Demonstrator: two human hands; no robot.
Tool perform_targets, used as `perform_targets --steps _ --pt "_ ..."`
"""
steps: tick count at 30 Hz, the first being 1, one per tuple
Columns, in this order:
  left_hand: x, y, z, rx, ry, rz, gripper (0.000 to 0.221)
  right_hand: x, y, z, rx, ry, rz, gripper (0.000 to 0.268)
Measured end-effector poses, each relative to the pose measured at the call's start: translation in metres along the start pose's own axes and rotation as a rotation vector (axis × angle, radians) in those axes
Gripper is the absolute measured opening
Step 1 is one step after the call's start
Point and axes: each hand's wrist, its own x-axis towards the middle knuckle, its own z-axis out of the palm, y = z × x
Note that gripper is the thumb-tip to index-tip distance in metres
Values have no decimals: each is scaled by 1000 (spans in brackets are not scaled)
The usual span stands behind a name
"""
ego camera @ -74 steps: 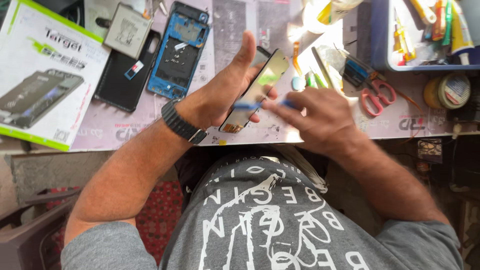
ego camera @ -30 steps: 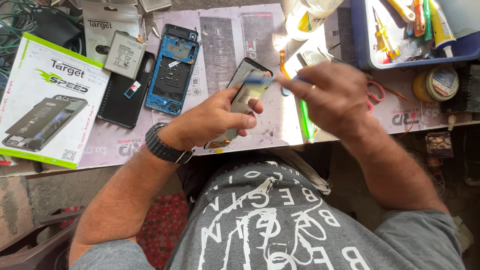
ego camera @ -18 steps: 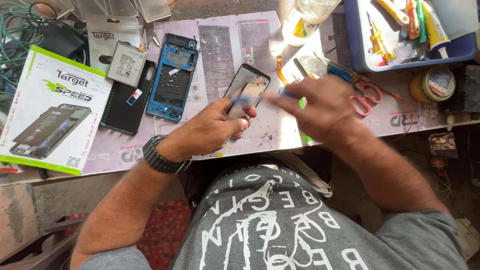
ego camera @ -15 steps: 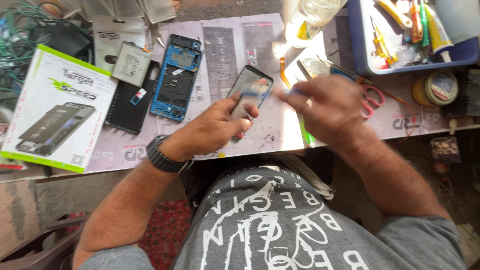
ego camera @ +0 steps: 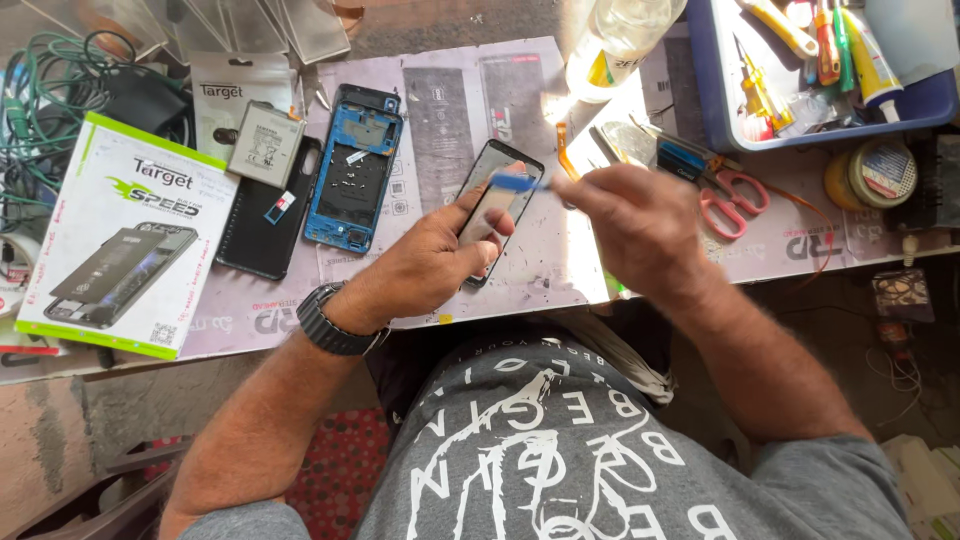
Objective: The person cleans the back of a smartphone screen assembly with a small brush. Then the person applies adhesive from a tube along the edges of the screen assembly frame. The person places the cap back on the adhesive tube.
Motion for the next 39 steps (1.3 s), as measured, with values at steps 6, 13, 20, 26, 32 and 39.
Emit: perform_targets --steps 6,13,20,26,32,39 --pt "2 2 2 -118 43 -22 68 -2 -3 3 -29 7 17 41" --pt "3 4 5 -42 16 68 63 -3 -5 5 32 31 53 38" --pt "0 5 -1 -157 -39 151 67 -9 1 1 150 12 167 40" --pt "1 -1 -3 -76 -84 186 61 -12 -2 8 255 7 120 42" --pt "-8 0 -7 -83 -40 202 65 -3 -1 9 187 2 151 42" --pt "-11 0 -3 -126 -68 182 49 -3 -3 12 277 6 77 43"
